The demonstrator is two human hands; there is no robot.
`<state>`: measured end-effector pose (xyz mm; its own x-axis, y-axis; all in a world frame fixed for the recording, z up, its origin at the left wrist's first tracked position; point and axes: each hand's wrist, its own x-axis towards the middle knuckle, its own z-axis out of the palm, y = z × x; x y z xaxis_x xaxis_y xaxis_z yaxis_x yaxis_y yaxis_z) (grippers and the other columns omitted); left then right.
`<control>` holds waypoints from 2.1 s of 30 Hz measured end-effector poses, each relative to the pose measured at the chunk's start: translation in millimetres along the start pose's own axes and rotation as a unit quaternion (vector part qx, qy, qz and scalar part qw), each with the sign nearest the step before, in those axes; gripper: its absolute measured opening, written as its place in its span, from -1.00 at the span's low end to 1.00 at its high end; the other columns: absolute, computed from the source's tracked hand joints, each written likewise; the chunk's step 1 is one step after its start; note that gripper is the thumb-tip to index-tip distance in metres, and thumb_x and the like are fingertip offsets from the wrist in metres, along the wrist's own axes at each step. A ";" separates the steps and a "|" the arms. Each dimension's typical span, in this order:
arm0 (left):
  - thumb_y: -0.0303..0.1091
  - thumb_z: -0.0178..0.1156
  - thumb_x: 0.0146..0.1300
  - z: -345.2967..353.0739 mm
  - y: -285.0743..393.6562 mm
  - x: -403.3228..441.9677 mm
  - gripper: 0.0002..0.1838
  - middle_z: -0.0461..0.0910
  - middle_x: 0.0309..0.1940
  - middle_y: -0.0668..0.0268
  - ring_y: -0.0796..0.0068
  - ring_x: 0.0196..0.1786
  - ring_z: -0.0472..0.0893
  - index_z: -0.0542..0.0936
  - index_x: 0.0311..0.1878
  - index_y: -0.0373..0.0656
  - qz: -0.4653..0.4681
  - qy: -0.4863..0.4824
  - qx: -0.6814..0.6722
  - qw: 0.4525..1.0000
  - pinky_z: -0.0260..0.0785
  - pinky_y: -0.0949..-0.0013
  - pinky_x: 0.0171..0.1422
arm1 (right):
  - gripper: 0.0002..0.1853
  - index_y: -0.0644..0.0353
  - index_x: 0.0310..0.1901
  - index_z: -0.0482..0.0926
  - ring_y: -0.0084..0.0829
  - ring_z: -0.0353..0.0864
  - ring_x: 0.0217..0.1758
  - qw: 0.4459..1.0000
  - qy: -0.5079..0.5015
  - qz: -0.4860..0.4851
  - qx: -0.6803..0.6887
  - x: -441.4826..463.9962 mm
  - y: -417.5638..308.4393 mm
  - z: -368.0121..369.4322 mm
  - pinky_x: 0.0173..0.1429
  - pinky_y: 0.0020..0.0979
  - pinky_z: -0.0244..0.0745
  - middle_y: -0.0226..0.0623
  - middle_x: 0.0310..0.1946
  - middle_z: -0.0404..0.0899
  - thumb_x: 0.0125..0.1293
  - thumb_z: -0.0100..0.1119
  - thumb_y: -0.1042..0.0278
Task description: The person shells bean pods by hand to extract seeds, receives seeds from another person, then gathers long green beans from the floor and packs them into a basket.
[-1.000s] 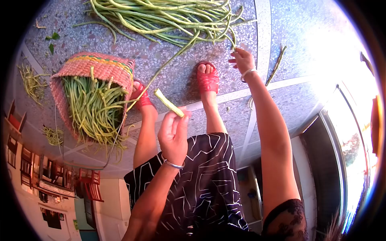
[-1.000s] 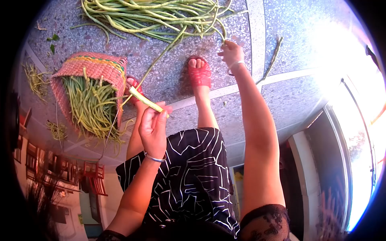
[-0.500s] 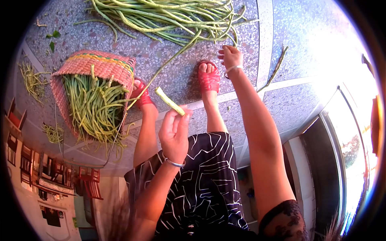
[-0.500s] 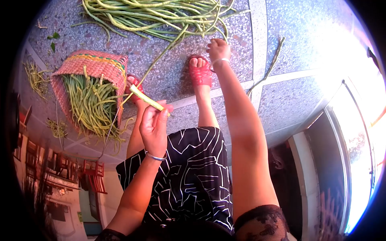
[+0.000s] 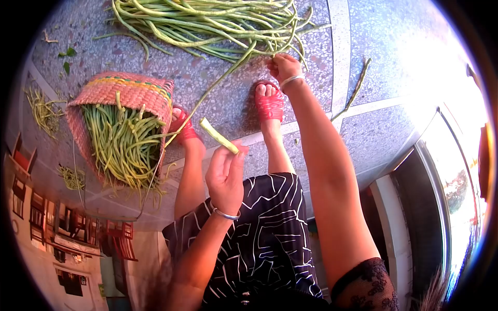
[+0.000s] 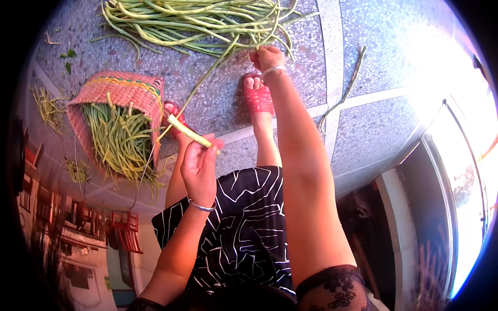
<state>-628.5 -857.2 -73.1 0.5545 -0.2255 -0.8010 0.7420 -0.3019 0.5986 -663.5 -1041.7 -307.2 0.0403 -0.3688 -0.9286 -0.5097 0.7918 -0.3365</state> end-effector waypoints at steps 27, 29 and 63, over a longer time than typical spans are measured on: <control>-0.55 -0.02 0.21 5.0 -3.0 -0.6 -0.81 0.52 -0.29 0.24 0.53 -0.17 0.49 0.39 -0.09 -0.35 -0.019 0.000 -0.012 1.000 0.31 0.50 -0.01 | -0.72 -0.12 -0.11 0.52 -0.17 0.40 0.03 0.759 0.134 -0.259 -0.582 59.2 -155.2 -74.6 0.07 -0.25 0.33 -0.16 -0.10 0.45 0.09 0.04 0.23; -0.54 -0.02 0.21 4.5 -3.9 1.4 -0.81 0.52 -0.29 0.24 0.53 -0.17 0.49 0.39 -0.10 -0.35 -0.023 0.003 -0.010 1.000 0.31 0.50 0.00 | -0.71 -0.11 -0.11 0.50 -0.15 0.40 0.04 0.715 0.170 -0.257 -0.628 73.0 -156.2 -67.9 0.06 -0.23 0.33 -0.11 -0.10 0.44 0.08 0.04 0.26; -0.55 -0.02 0.22 11.4 1.6 5.8 -0.81 0.52 -0.30 0.27 0.57 -0.19 0.49 0.40 -0.08 -0.34 -0.026 0.000 -0.021 0.999 0.31 0.54 -0.05 | -0.74 0.11 -0.28 0.58 -0.20 0.58 -0.41 0.807 -0.043 -0.248 -0.534 -15.1 -41.7 -144.5 -0.24 -0.31 0.45 -0.11 -0.51 0.56 0.07 -0.14 0.44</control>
<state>-628.4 -869.5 -76.7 0.5150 -0.2105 -0.8310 0.7846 -0.2746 0.5558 -767.0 -1139.5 -256.6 0.5034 -0.4400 -0.7437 -0.8606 -0.3320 -0.3861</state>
